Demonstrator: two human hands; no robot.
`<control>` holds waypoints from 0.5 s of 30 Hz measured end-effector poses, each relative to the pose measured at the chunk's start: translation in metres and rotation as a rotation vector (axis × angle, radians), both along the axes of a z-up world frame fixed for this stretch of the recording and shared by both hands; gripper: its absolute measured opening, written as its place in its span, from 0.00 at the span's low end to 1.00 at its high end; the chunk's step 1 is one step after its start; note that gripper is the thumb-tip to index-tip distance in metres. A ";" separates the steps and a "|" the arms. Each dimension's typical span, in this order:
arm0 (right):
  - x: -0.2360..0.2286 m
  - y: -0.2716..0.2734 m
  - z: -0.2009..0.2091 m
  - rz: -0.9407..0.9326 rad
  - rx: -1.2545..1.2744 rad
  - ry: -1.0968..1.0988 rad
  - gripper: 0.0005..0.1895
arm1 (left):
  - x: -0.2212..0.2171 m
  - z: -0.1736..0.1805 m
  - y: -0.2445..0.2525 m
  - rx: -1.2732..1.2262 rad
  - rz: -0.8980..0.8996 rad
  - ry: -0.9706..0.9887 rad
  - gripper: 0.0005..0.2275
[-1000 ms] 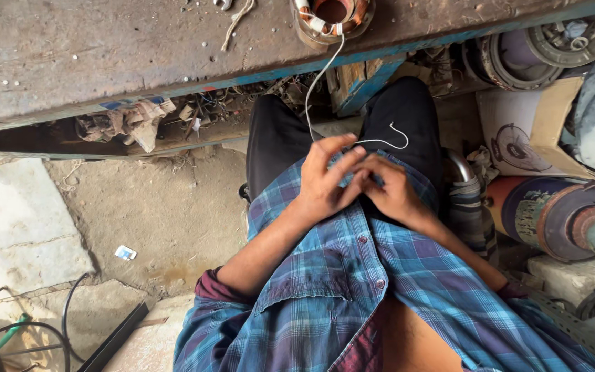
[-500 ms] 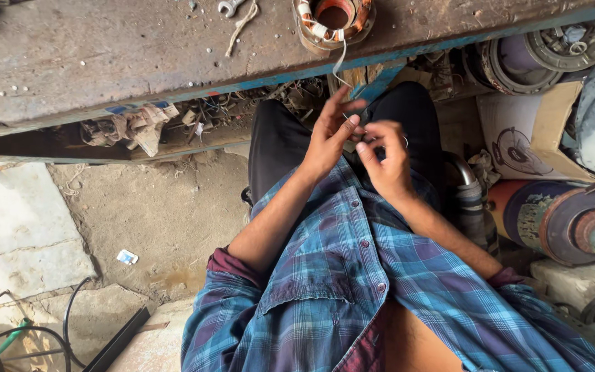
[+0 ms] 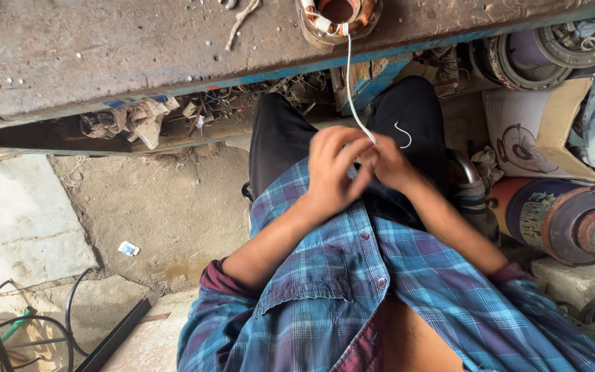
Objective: The person winds a white insulated wire around a cylindrical copper coil, repeatedly pulling and feeding the wire through slots in the coil. The hands manipulate the wire and coil continuously throughout the clip.
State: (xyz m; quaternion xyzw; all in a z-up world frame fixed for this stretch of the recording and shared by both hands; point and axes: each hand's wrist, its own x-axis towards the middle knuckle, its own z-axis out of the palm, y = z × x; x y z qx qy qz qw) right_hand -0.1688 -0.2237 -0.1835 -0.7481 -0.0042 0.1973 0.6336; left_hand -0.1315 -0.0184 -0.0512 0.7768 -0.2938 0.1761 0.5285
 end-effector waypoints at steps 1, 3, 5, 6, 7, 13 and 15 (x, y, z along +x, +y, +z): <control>-0.006 0.001 0.009 -0.008 0.059 0.039 0.18 | 0.003 0.008 0.004 0.016 -0.057 -0.097 0.14; -0.020 -0.018 0.040 0.217 0.193 -0.213 0.15 | 0.003 0.017 0.011 0.049 -0.173 -0.279 0.18; -0.030 -0.032 0.069 0.377 0.243 -0.189 0.14 | 0.007 0.019 0.010 0.077 -0.410 -0.079 0.22; -0.029 -0.041 0.083 0.427 0.228 -0.050 0.14 | 0.010 0.018 0.010 0.093 -0.526 0.014 0.24; -0.028 -0.051 0.095 0.391 0.338 -0.071 0.15 | 0.011 0.018 0.010 0.119 -0.512 0.009 0.21; -0.028 -0.111 0.125 -0.178 0.260 0.054 0.08 | 0.033 0.023 0.023 -0.138 -0.278 -0.025 0.03; -0.029 -0.127 0.124 -0.345 -0.040 0.065 0.05 | 0.040 0.030 0.035 -0.252 -0.057 0.013 0.03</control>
